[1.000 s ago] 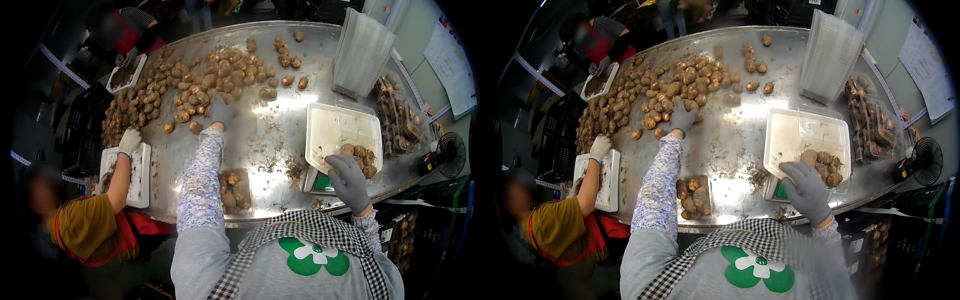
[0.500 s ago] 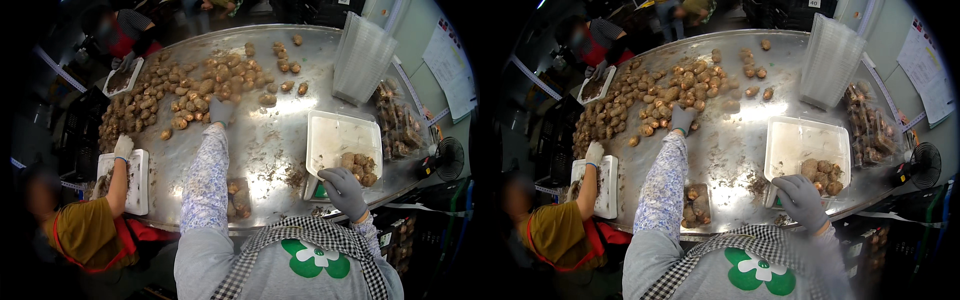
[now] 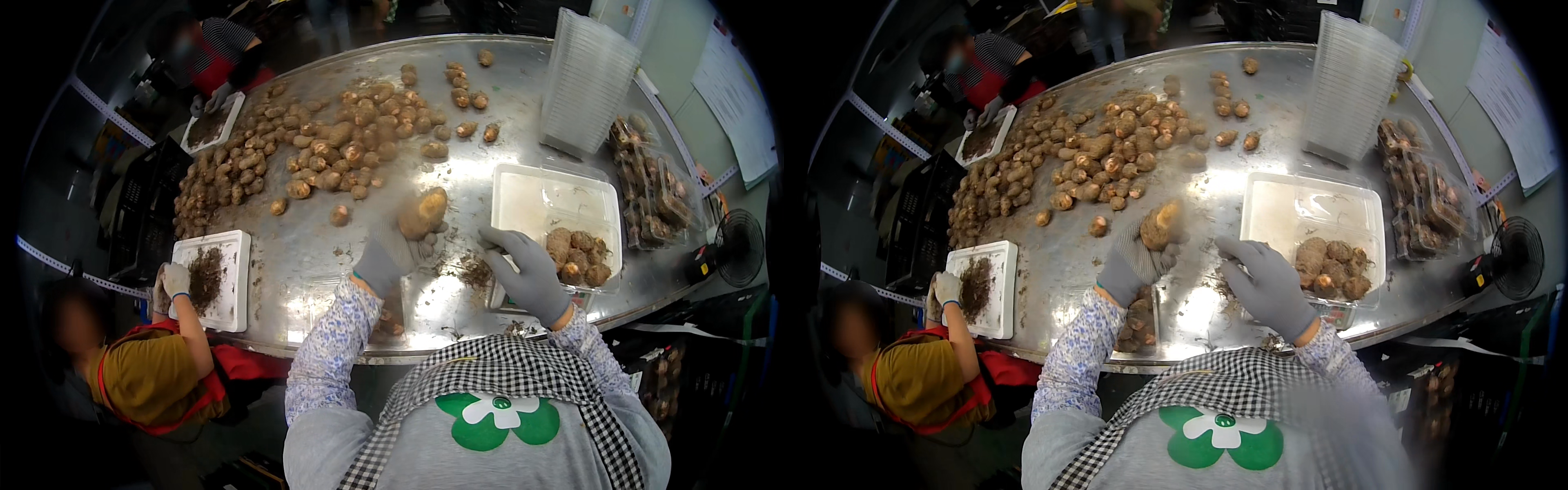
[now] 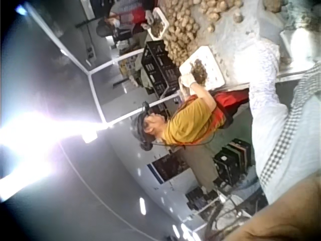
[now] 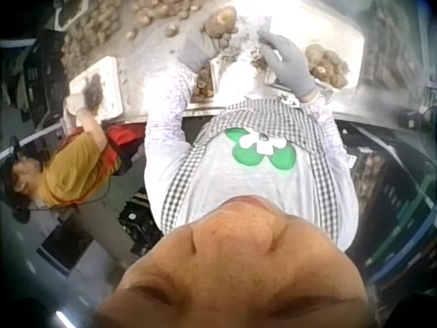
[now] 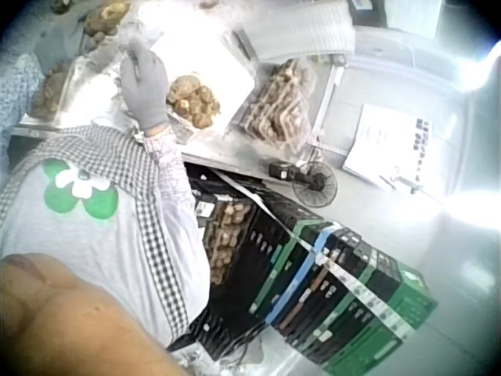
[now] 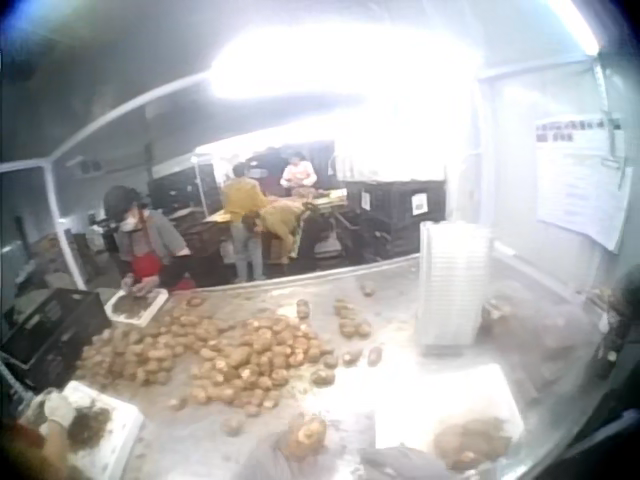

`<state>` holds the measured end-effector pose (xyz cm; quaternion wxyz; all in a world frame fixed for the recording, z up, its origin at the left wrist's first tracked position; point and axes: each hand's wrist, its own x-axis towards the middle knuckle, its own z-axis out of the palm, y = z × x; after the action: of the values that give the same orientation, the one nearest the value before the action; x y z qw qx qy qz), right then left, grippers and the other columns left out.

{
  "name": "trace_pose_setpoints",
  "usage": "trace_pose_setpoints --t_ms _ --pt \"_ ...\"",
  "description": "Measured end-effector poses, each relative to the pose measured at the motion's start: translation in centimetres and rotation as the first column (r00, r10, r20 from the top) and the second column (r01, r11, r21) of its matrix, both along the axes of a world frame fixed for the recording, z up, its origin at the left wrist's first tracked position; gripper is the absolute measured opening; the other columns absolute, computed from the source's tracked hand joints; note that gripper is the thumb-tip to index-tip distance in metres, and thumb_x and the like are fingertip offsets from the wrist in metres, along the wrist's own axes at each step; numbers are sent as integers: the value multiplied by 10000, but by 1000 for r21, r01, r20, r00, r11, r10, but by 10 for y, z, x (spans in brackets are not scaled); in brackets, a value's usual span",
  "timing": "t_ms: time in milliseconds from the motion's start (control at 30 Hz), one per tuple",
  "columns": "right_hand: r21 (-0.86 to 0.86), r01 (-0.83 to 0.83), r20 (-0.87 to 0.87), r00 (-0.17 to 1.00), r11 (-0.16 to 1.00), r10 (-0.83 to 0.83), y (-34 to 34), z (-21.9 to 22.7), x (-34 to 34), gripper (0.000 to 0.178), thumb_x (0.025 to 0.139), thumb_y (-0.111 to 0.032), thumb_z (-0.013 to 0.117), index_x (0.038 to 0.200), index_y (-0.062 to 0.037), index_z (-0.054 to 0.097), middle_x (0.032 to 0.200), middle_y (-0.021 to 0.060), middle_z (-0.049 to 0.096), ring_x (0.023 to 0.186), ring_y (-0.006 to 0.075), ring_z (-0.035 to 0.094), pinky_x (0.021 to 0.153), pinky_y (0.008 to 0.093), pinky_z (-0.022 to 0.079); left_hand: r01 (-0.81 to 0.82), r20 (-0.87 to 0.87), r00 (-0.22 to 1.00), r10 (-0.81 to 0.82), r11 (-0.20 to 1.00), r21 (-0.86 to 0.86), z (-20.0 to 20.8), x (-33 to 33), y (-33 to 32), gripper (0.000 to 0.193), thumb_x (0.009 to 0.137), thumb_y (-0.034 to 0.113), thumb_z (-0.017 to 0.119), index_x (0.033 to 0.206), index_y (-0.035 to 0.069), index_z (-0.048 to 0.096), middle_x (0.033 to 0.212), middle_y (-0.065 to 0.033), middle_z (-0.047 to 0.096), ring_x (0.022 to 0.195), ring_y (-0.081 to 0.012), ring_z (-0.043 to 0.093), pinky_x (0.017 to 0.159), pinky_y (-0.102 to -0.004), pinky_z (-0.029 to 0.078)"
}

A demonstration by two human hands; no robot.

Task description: The person sorts potatoes from a large metal table into a plastic container placed on a digital scale. They repeatedly pick up potatoes, place them in the container, and adjust the contents to reach a target weight before moving the filled container aside.

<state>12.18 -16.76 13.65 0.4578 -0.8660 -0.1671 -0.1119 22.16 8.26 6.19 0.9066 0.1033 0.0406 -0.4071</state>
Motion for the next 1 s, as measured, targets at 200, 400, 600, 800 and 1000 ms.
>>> trace_pose_setpoints --t_ms 200,400,600,800,1000 --pt "169 91 -259 965 981 -44 -3 -5 -4 482 914 -249 682 1342 -48 595 1055 135 707 943 200 697 829 317 552 -143 237 967 97 972 188 8 -49 -39 472 1061 318 469 1386 -23 443 1216 -260 619 945 -255 680 809 -330 620" --pt "114 136 -200 973 984 -111 -9 -8 -18 584 890 -299 714 1388 -49 540 1055 156 678 914 239 691 814 350 548 -594 876 452 -168 677 436 45 -85 -74 527 1037 375 506 1415 13 442 1291 -156 599 1154 -263 615 1008 -374 520" --pt "96 78 -131 989 992 -65 -23 -11 -42 547 868 -260 726 1354 -61 572 1079 173 673 931 280 680 822 368 549 -157 562 793 -236 812 562 31 -93 -67 698 969 468 616 1460 26 393 1257 -126 579 1000 -196 607 785 -318 527" --pt "418 316 4 937 852 -350 -83 -3 -52 274 968 -58 589 1227 7 650 1075 95 703 912 155 667 809 283 545 -312 609 718 -337 626 715 51 -87 -96 620 941 401 645 1385 -5 493 1256 -130 598 1057 -182 606 841 -311 524" --pt "622 447 -8 824 643 -566 -129 16 -68 262 1024 -67 528 1240 37 634 1026 89 697 916 119 650 824 257 543 -583 772 389 -502 515 629 70 -74 -173 637 886 345 710 1387 8 506 1312 -167 584 1165 -259 594 981 -369 501"
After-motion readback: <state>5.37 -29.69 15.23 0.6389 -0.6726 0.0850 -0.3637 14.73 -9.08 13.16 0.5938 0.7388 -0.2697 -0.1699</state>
